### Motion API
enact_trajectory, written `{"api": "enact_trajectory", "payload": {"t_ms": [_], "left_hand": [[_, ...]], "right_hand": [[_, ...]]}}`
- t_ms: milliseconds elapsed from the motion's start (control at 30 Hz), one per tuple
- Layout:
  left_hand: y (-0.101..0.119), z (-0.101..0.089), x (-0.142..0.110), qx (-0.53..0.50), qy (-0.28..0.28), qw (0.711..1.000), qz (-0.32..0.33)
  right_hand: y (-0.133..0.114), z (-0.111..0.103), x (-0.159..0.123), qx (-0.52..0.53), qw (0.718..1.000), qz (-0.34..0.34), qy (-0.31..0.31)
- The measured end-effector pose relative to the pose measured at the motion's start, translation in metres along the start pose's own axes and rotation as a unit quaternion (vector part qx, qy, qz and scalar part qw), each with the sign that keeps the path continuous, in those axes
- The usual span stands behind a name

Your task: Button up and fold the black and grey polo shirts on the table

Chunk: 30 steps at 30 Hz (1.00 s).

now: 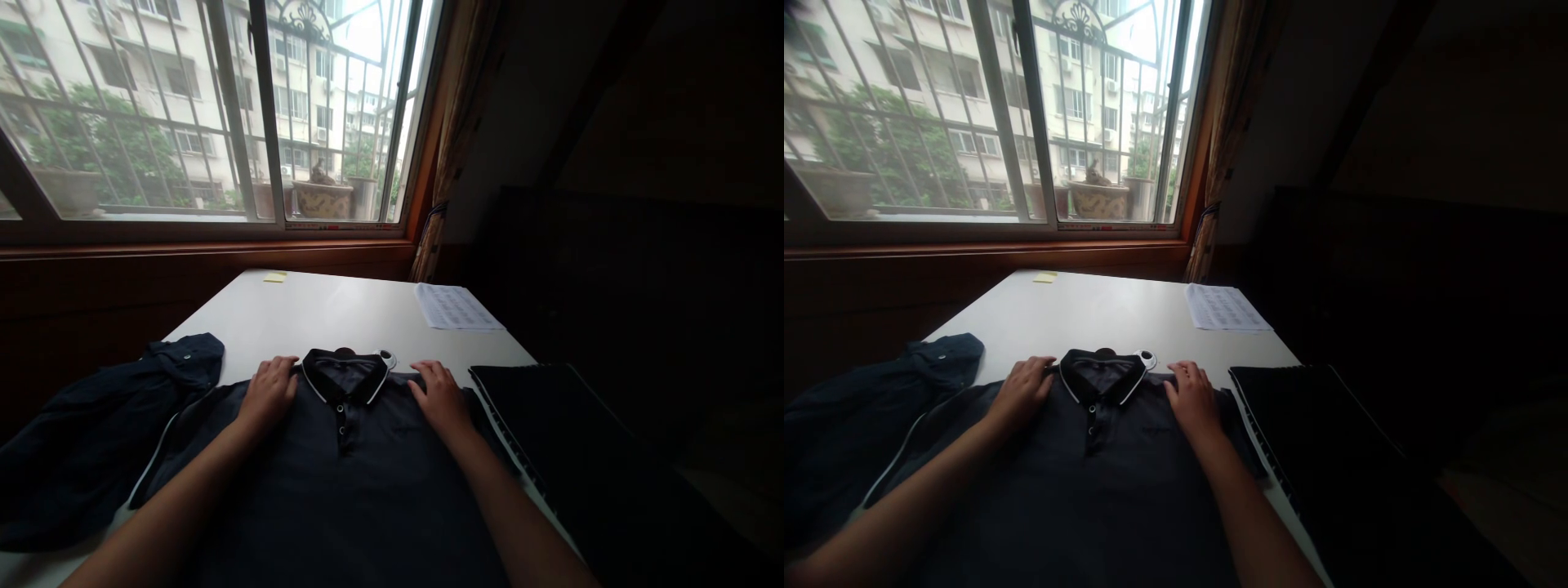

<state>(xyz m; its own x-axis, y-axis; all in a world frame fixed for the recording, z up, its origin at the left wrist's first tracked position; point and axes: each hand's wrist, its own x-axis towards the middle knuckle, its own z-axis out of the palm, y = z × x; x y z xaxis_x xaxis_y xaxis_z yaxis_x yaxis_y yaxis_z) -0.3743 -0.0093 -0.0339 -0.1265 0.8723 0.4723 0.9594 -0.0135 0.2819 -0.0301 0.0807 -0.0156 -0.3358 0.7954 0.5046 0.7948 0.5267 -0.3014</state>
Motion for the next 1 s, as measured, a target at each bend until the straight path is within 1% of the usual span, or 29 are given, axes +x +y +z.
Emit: {"api": "enact_trajectory", "payload": {"t_ms": [33, 100, 133, 200, 233, 367, 433, 567, 633, 767, 833, 900, 933, 1000], "left_hand": [[-0.005, -0.001, 0.001, 0.003, -0.008, 1.0, -0.006], [-0.013, -0.003, 0.004, -0.007, -0.027, 1.0, -0.004], [-0.016, -0.004, 0.006, -0.021, -0.036, 0.999, -0.001], [-0.019, -0.009, 0.009, -0.055, -0.037, 0.998, -0.007], [-0.02, -0.011, 0.01, -0.07, -0.023, 0.997, -0.018], [-0.021, -0.016, 0.012, -0.086, 0.067, 0.992, -0.059], [-0.023, -0.014, 0.011, -0.07, 0.072, 0.993, -0.057], [-0.027, -0.004, 0.008, -0.032, 0.021, 0.999, -0.035], [-0.026, 0.0, 0.007, -0.025, 0.003, 1.0, -0.018], [-0.02, -0.001, 0.006, -0.015, -0.021, 0.999, 0.025], [-0.016, -0.002, 0.006, -0.018, -0.027, 0.998, 0.049], [-0.014, -0.003, 0.006, -0.029, -0.03, 0.996, 0.072], [-0.013, -0.004, 0.007, -0.037, -0.033, 0.995, 0.081], [-0.012, -0.004, 0.006, -0.055, -0.037, 0.994, 0.087]], "right_hand": [[0.01, -0.001, 0.0, -0.025, 0.999, 0.017, -0.017], [0.026, -0.002, 0.001, -0.039, 0.998, 0.036, -0.046], [0.032, -0.003, 0.002, -0.033, 0.997, 0.04, -0.051], [0.041, -0.007, 0.004, -0.018, 0.998, 0.043, -0.042], [0.044, -0.009, 0.006, -0.016, 0.998, 0.048, -0.029], [0.047, -0.015, 0.011, -0.019, 0.996, 0.068, 0.053], [0.046, -0.015, 0.011, -0.029, 0.995, 0.073, 0.068], [0.045, -0.01, 0.006, -0.052, 0.995, 0.085, 0.031], [0.044, -0.009, 0.004, -0.058, 0.994, 0.089, 0.023], [0.036, -0.012, 0.003, -0.077, 0.993, 0.084, 0.016], [0.027, -0.015, 0.004, -0.096, 0.993, 0.069, 0.027], [0.014, -0.016, 0.004, -0.101, 0.994, 0.033, 0.031], [0.008, -0.016, 0.004, -0.091, 0.996, 0.009, 0.021], [-0.004, -0.012, 0.004, -0.046, 0.998, -0.037, -0.02]]}}
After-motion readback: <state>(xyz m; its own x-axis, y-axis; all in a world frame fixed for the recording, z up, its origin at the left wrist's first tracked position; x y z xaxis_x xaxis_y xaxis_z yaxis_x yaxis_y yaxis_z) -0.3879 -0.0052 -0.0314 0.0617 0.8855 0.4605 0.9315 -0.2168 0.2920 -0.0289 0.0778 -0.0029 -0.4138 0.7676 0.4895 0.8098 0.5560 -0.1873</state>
